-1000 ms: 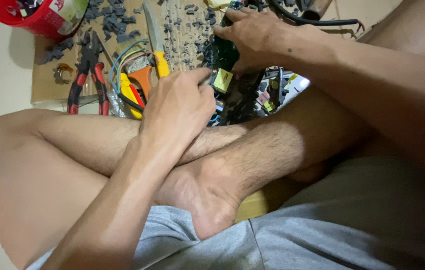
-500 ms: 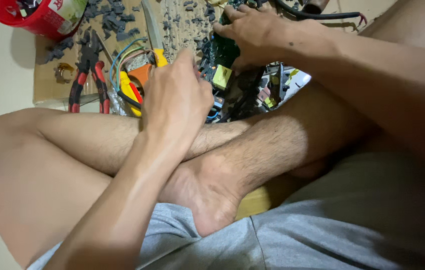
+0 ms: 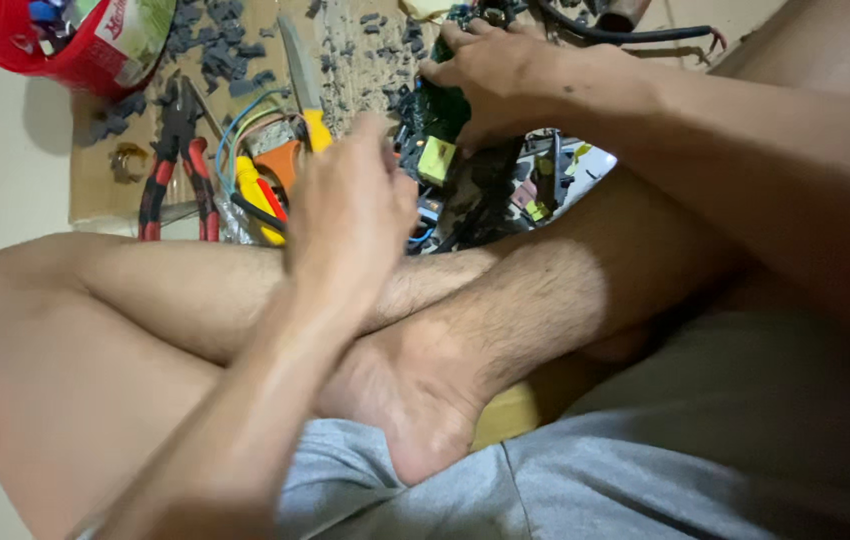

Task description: The person sits on the floor and uses a utility knife to scrape and clean a green circuit board. They hold the board with one hand while carefully scraping the surface with the other, removing debris and residue.

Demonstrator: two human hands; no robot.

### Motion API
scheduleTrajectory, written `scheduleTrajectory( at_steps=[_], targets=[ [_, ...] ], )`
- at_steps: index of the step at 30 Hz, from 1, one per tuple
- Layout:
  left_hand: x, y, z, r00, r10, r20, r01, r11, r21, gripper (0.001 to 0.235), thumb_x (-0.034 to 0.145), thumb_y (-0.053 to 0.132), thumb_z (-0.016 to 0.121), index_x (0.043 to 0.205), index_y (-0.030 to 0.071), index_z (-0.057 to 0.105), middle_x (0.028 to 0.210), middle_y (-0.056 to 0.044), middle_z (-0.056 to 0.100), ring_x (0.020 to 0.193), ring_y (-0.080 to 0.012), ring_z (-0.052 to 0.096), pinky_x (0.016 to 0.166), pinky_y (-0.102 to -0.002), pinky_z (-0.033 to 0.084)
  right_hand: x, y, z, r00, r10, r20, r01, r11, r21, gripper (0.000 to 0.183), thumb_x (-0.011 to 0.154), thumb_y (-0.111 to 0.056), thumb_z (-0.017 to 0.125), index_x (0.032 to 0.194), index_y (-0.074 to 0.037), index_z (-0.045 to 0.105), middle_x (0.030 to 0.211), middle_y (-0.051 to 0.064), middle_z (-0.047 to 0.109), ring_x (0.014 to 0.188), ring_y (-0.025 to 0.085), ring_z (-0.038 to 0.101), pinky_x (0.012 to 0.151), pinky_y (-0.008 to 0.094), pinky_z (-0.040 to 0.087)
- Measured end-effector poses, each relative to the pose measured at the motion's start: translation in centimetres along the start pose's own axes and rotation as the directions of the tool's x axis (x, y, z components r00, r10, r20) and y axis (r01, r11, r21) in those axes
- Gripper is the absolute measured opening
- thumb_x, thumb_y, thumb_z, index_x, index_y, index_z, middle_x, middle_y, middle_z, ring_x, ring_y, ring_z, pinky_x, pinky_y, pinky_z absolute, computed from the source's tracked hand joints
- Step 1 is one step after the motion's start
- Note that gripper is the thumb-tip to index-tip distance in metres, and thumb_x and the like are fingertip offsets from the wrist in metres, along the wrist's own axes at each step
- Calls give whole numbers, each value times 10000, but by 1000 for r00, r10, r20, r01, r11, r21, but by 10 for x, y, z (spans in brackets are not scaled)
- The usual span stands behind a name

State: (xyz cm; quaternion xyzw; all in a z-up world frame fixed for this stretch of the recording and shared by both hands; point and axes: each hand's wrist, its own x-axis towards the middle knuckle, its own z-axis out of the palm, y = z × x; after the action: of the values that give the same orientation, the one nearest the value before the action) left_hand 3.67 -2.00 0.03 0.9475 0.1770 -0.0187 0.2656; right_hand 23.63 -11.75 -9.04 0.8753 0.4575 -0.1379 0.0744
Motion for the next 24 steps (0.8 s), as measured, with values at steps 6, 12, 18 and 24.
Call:
scheduleTrajectory(
  at_steps=[6,12,18,24],
  targets=[
    [14,-12,10,885,-466,10,449,848,-282,57,816,265,606,833,218,633,1015,-21,607,870,-230,656,807,-365,494,-4,-9,-10,1000,16,12,-16,999,-29,1100,708,-564,828,1617,-297,268,1695,131,145,1519,355,219,1114,627,349],
    [-5,-1,28,986,45,-159,-21,988,150,168,997,101,586,1136,23,532,1033,-228,667,826,-481,687,650,-591,560,-10,-9,-11,997,48,54,-51,997,59,1091,739,-576,790,1631,-308,221,1710,89,57,1551,339,132,1148,670,281],
    [0,1,22,981,-56,-186,63,998,30,116,995,119,638,1069,78,558,967,-79,665,745,-238,684,623,-404,589,-12,-11,-18,995,61,73,-68,994,91,1088,739,-578,794,1628,-307,227,1708,120,80,1553,342,132,1168,629,260],
    [6,2,12,848,-520,-101,422,779,-463,109,875,291,653,893,185,665,1100,4,740,1006,-210,711,881,-358,520,-17,-17,-25,988,107,110,-119,987,111,1079,736,-603,777,1622,-317,232,1713,92,83,1560,327,121,1182,647,228]
  ],
)
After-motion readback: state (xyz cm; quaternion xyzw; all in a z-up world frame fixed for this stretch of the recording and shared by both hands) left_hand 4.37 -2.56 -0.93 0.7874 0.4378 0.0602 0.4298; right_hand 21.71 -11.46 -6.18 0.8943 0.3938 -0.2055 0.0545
